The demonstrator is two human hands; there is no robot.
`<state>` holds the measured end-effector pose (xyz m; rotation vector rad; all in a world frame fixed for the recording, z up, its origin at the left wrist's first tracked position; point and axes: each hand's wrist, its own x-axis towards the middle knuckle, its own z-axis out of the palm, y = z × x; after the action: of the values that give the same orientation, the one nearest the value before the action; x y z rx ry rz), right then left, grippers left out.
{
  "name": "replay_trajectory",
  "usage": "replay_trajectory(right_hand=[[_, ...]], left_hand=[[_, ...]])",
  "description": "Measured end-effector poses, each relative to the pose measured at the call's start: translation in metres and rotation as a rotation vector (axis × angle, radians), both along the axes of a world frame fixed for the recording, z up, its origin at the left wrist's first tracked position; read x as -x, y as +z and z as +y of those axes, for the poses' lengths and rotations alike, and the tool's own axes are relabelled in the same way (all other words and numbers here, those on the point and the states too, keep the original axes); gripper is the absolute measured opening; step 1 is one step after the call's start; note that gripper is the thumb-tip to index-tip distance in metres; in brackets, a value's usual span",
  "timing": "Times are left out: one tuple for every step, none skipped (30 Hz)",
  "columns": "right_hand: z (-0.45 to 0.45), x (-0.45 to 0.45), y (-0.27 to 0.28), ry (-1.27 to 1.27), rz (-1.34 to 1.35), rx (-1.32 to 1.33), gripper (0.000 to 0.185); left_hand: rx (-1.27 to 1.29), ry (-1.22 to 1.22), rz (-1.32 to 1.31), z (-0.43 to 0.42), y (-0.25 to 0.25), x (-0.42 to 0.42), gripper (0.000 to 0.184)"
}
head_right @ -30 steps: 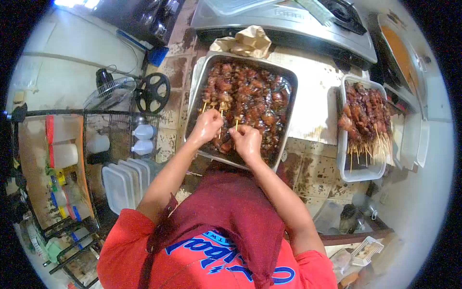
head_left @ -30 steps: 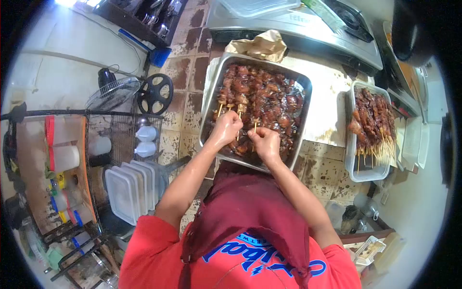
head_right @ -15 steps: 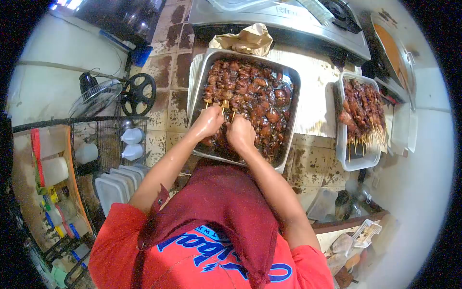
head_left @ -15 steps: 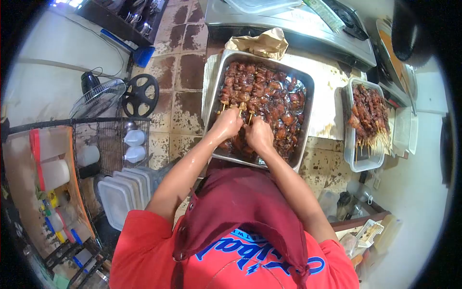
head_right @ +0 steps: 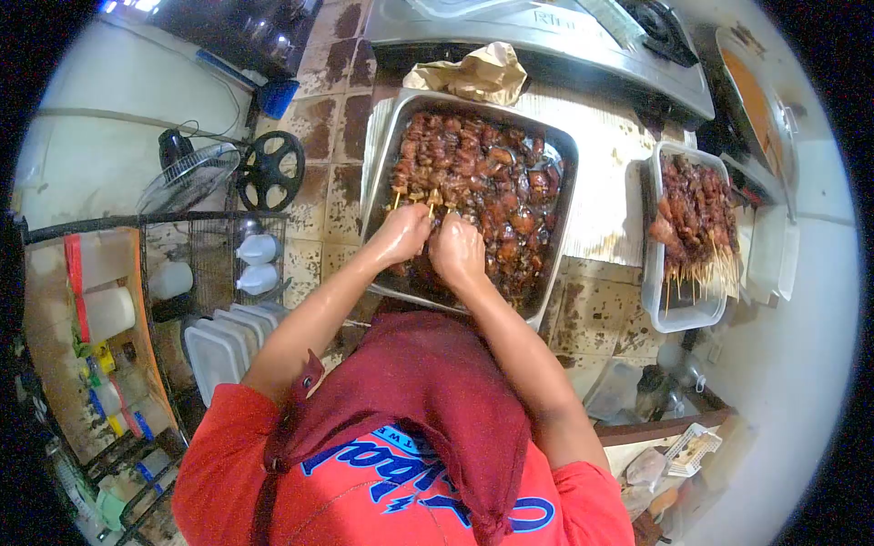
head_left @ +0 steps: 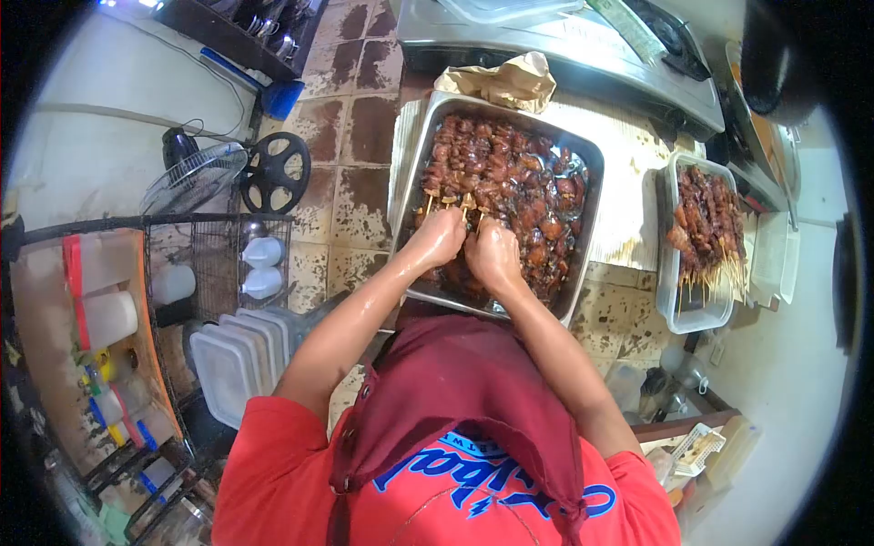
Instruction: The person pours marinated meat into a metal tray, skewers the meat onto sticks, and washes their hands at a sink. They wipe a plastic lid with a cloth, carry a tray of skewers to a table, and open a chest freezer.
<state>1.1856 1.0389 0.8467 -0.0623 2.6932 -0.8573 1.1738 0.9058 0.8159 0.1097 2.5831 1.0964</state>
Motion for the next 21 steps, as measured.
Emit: replay_trajectory(right_hand=[[0.001,-0.001,0.001,-0.021,0.004,0.02,0.018],[0.001,-0.001,0.002,-0.044,0.01,0.039,0.02],[0.002,-0.001,0.002,-0.066,0.016,0.057,0.023],[0.003,-0.004,-0.002,-0.109,0.058,0.11,0.032],[0.004,-0.005,-0.007,-0.088,0.078,0.105,0.033],[0.005,-0.006,-0.012,-0.069,0.1,0.1,0.035],[0.007,-0.006,-0.019,-0.053,0.122,0.094,0.036],[0.008,-0.007,-0.027,-0.018,0.139,0.071,0.031],[0.008,-0.006,-0.027,0.013,0.131,0.106,0.028],[0.007,-0.005,-0.026,0.042,0.127,0.135,0.024],[0.011,-0.006,-0.025,0.061,0.12,0.146,0.022],[0.016,-0.009,-0.016,0.056,0.162,0.139,0.018],[0.029,-0.01,-0.002,0.044,0.204,0.117,0.017],[0.054,-0.007,0.014,0.016,0.182,0.089,0.017],[0.077,-0.001,0.033,-0.005,0.161,0.075,0.018],[0.114,0.004,0.053,-0.106,0.289,0.031,0.017],[0.15,0.008,0.063,-0.355,0.334,0.074,0.014],[0.207,0.012,0.059,-0.392,0.524,0.049,0.012],[0.254,0.016,0.073,-0.508,0.521,-0.035,0.015],[0.308,0.017,0.067,-0.491,0.687,-0.31,0.015],[0.344,0.009,0.078,-0.492,0.599,-0.47,0.016]], left_hand=[[-0.014,0.039,0.012,0.001,0.001,-0.002,0.019],[-0.029,0.076,0.026,0.002,0.003,-0.002,0.018],[-0.045,0.113,0.04,0.003,0.008,-0.002,0.018],[0.026,0.121,0.071,0.005,0.012,-0.003,0.018],[0.074,0.138,0.158,0.005,0.017,-0.001,0.018],[0.121,0.154,0.247,0.005,0.021,0.002,0.018],[0.168,0.167,0.336,0.007,0.029,0.008,0.017],[0.195,0.137,0.396,0.01,0.036,0.018,0.017],[0.194,0.036,0.476,0.009,0.035,0.03,0.026],[0.284,-0.084,0.58,0.012,0.031,0.044,0.042],[0.411,-0.201,0.548,0.017,0.027,0.055,0.055],[0.531,-0.279,0.478,0.027,0.018,0.067,0.06],[0.576,-0.314,0.351,0.038,0.024,0.075,0.061],[0.626,-0.343,0.35,0.041,0.014,0.079,0.062],[0.638,-0.367,0.338,0.043,0.007,0.084,0.064],[0.7,-0.403,0.325,0.045,0.004,0.086,0.064],[0.743,-0.418,0.322,0.044,0.003,0.088,0.063],[0.721,-0.4,0.385,0.041,-0.004,0.088,0.064],[0.712,-0.411,0.39,0.04,-0.005,0.088,0.064],[0.681,-0.411,0.391,0.04,-0.005,0.088,0.063],[0.656,-0.408,0.389,0.038,-0.005,0.087,0.063]])
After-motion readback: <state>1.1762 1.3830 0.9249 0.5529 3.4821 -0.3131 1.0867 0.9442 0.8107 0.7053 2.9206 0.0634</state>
